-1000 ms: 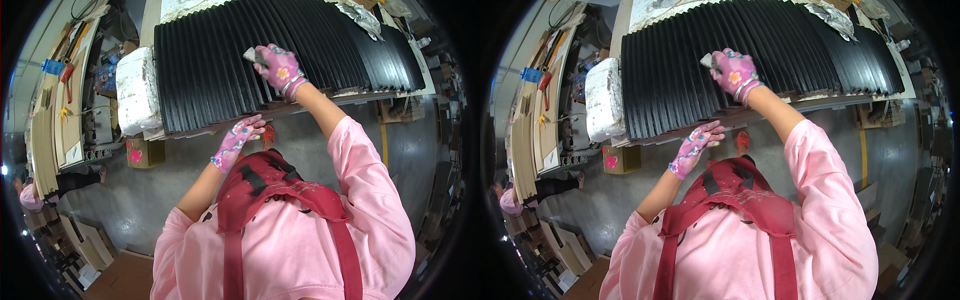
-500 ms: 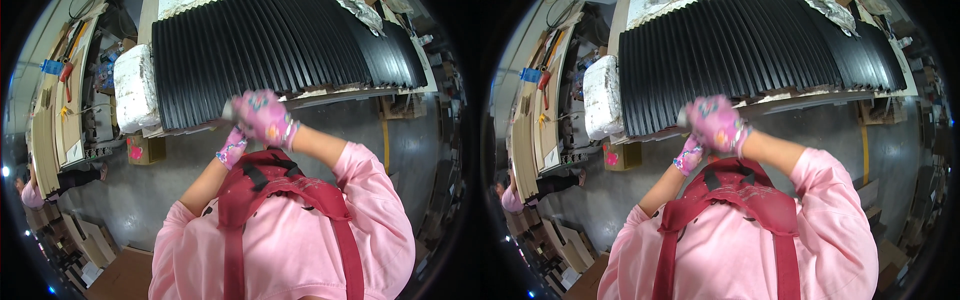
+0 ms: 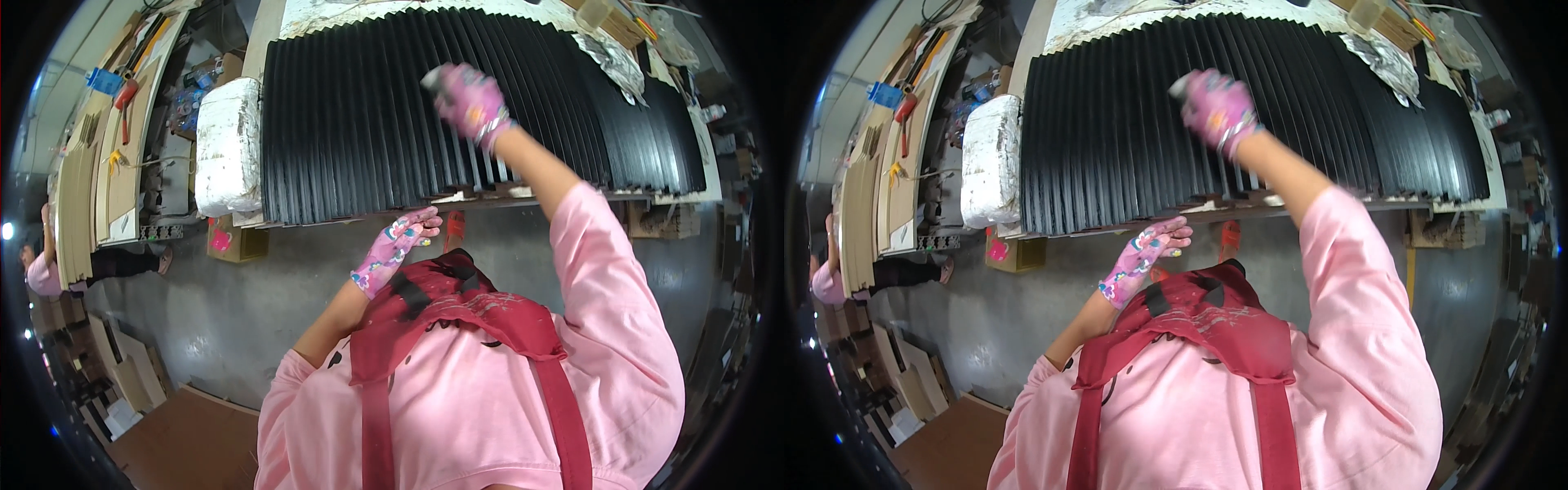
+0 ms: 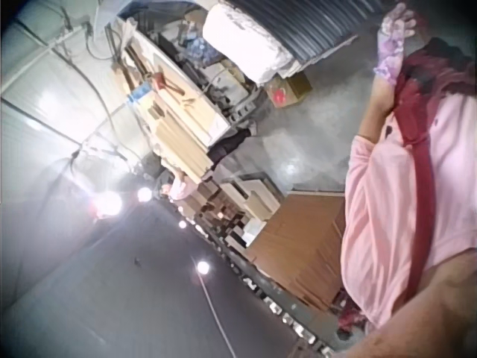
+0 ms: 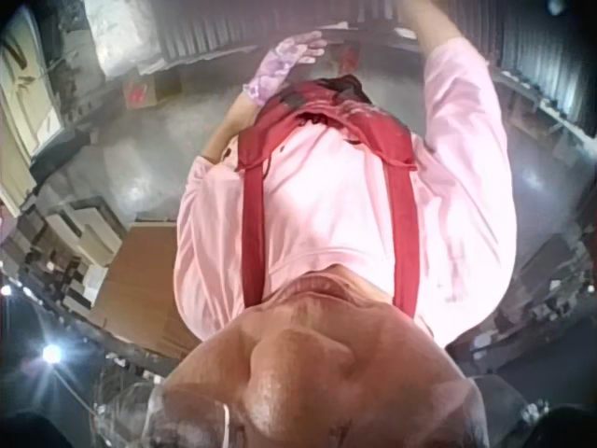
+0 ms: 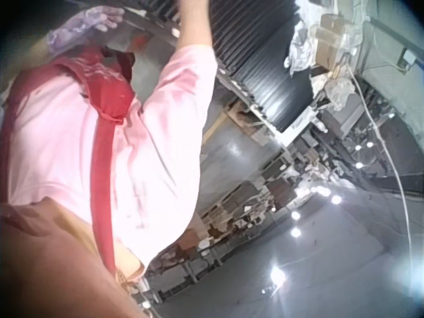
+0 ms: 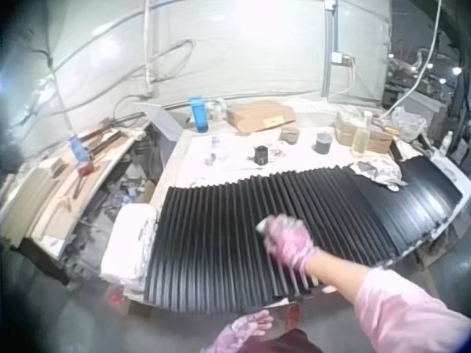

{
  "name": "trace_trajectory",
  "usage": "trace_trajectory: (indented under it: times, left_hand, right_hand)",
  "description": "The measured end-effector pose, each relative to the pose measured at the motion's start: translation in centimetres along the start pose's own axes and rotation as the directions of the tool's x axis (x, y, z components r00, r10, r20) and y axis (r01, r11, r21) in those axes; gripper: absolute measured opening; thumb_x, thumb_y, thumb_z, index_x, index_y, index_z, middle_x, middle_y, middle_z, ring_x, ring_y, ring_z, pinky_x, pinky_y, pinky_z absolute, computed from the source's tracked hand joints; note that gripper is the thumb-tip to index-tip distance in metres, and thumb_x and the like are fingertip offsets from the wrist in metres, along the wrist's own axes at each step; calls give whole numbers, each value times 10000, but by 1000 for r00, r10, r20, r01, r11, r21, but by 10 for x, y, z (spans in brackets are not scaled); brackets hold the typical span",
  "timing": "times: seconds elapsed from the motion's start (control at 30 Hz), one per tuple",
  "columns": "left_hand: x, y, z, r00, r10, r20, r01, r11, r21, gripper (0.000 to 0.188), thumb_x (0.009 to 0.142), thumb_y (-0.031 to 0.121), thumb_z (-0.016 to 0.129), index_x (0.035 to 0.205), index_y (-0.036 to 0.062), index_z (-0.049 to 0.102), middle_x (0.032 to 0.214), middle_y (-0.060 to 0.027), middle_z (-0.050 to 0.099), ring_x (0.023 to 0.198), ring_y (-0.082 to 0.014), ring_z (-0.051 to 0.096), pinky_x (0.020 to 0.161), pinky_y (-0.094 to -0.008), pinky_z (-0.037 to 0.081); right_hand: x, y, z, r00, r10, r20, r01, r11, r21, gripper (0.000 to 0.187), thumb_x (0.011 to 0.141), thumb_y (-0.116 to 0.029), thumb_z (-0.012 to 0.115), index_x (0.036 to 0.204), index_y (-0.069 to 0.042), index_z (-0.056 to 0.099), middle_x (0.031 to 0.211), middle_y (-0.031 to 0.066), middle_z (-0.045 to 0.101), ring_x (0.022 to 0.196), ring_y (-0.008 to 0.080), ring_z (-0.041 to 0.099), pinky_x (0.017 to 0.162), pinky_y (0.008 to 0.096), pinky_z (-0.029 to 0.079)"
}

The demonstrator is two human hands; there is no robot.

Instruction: The person wipes a series of black grooved shutter slats with a cloth and applies a substance to individual small components from a container.

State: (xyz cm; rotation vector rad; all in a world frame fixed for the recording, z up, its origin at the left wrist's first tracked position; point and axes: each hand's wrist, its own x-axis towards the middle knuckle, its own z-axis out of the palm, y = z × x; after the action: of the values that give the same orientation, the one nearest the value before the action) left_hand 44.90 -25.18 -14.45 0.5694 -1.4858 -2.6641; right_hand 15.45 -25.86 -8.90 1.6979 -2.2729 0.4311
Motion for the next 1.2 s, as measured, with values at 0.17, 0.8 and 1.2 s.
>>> trace_trajectory:
  times: [0.17, 0.8, 1.2]
  left_hand:
    - [-10, 0, 0, 994, 9, -108, 27, 945, 325, 468, 1017, 244, 477, 1414, -1, 445, 1348, -121, 562, 1194, -166, 569, 1004, -302, 439]
    - [10, -8, 66, 902, 169, -396, -209, 976, -61, 456, 1032, 231, 457, 1395, -41, 422, 1361, -129, 544, 1235, -217, 557, 1063, -330, 416]
    - [5, -3, 58, 956, 149, -253, -170, 984, -61, 462, 1013, 265, 511, 1366, -32, 483, 1282, -124, 584, 1187, -180, 566, 1025, -317, 428]
  right_hand:
    - [-57, -90, -47, 809, -570, 147, 409, 724, 556, 345, 755, -224, 672, 1068, -97, 607, 845, 110, 618, 780, 300, 651, 727, 440, 518]
    - [49, 56, -2, 983, -175, 56, 138, 904, 405, 283, 859, -291, 636, 1056, -90, 611, 960, 127, 652, 846, 320, 667, 722, 453, 537]
    - [-29, 10, -41, 980, -201, 6, 168, 834, 525, 378, 806, -279, 677, 1106, -71, 583, 919, 160, 620, 843, 342, 645, 745, 459, 518]
